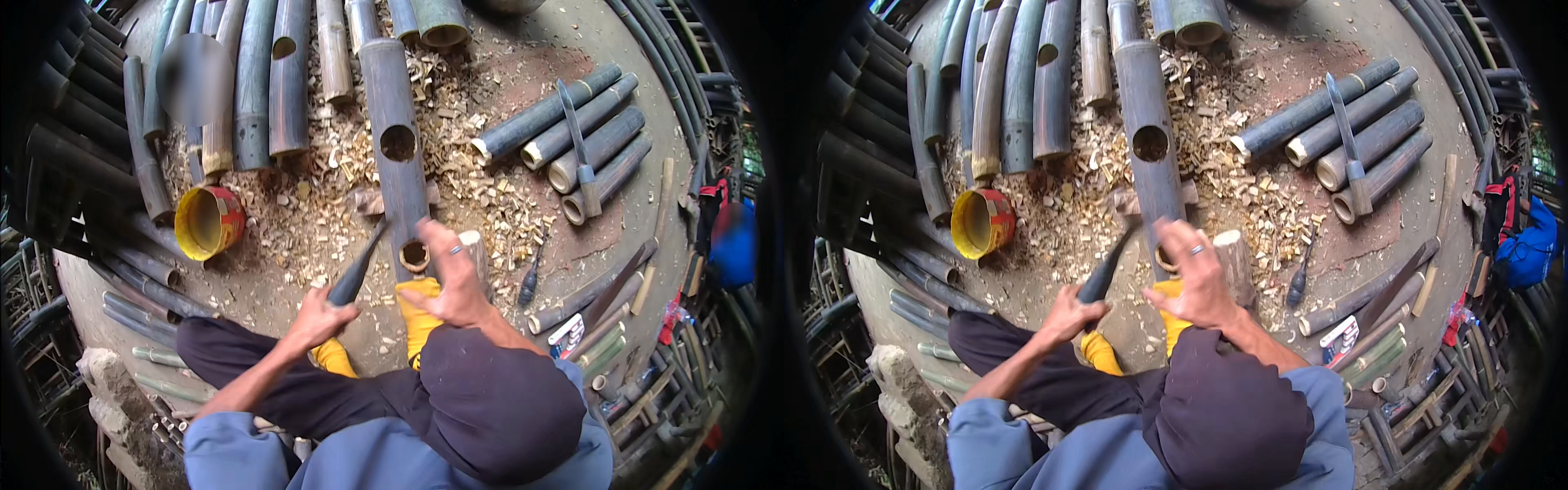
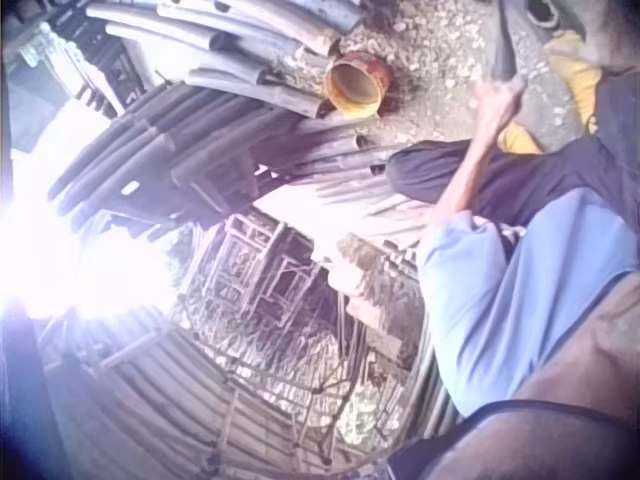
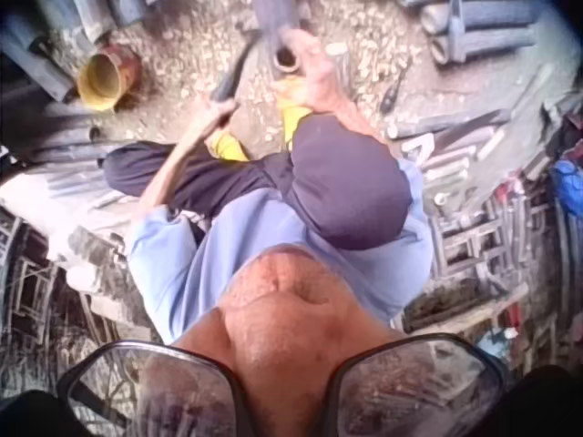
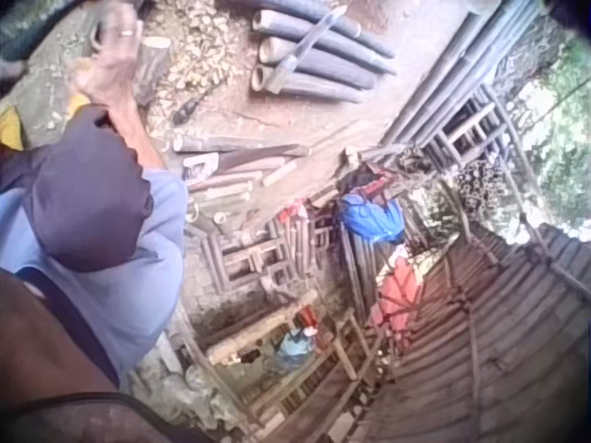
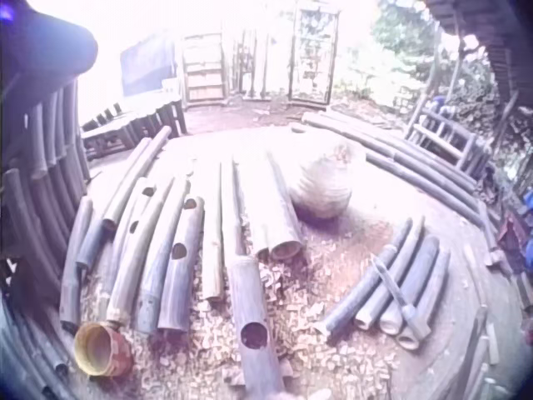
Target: The person carves a rectangular hole into a bamboo tube by striking a knife with a wooden block and then smooths the edges of the hole with a handheld tool.
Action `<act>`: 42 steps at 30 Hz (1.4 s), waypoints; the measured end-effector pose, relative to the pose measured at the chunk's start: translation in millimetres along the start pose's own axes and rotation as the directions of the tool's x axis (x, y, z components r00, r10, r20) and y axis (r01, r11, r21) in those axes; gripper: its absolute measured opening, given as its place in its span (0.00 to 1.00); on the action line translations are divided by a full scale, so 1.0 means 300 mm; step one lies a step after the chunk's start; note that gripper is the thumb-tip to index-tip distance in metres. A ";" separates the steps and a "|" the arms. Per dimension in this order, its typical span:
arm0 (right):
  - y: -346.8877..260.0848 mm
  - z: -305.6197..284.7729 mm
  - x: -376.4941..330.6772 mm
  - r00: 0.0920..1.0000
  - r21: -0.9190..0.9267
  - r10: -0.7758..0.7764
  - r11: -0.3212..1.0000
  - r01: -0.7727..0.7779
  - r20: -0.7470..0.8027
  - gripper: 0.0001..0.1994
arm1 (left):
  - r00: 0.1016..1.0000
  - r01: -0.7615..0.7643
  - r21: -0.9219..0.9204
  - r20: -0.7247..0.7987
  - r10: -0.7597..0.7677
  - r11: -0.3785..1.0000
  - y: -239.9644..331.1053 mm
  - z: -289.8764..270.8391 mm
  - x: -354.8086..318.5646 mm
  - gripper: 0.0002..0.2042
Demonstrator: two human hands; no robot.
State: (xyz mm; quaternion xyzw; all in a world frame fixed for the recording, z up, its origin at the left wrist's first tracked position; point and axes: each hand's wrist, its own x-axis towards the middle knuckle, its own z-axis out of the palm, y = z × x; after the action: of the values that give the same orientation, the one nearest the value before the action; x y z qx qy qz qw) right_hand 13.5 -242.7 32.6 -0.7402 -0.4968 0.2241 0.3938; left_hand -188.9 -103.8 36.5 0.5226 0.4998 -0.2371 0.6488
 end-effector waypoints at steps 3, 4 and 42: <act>-0.022 -0.009 -0.008 0.938 0.443 0.333 0.829 -0.342 0.099 0.30 | 0.782 -0.602 0.161 -0.077 0.618 0.782 0.069 0.225 0.041 0.31; -0.008 0.001 -0.041 0.844 0.589 0.451 0.611 -0.529 0.290 0.27 | 0.591 -0.764 0.353 0.046 0.805 0.540 0.061 0.282 0.044 0.33; 0.156 -0.143 0.205 0.595 -0.460 -0.129 0.512 0.725 0.794 0.16 | 0.910 0.193 -0.945 0.072 0.408 -0.264 0.101 0.511 0.355 0.16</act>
State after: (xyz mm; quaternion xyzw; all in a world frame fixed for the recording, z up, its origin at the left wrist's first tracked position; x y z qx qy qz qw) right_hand 95.6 -211.3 23.8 -0.5338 -0.8274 0.1325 -0.1132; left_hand -61.1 -210.8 -52.5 -0.2098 0.3026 0.2189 0.9036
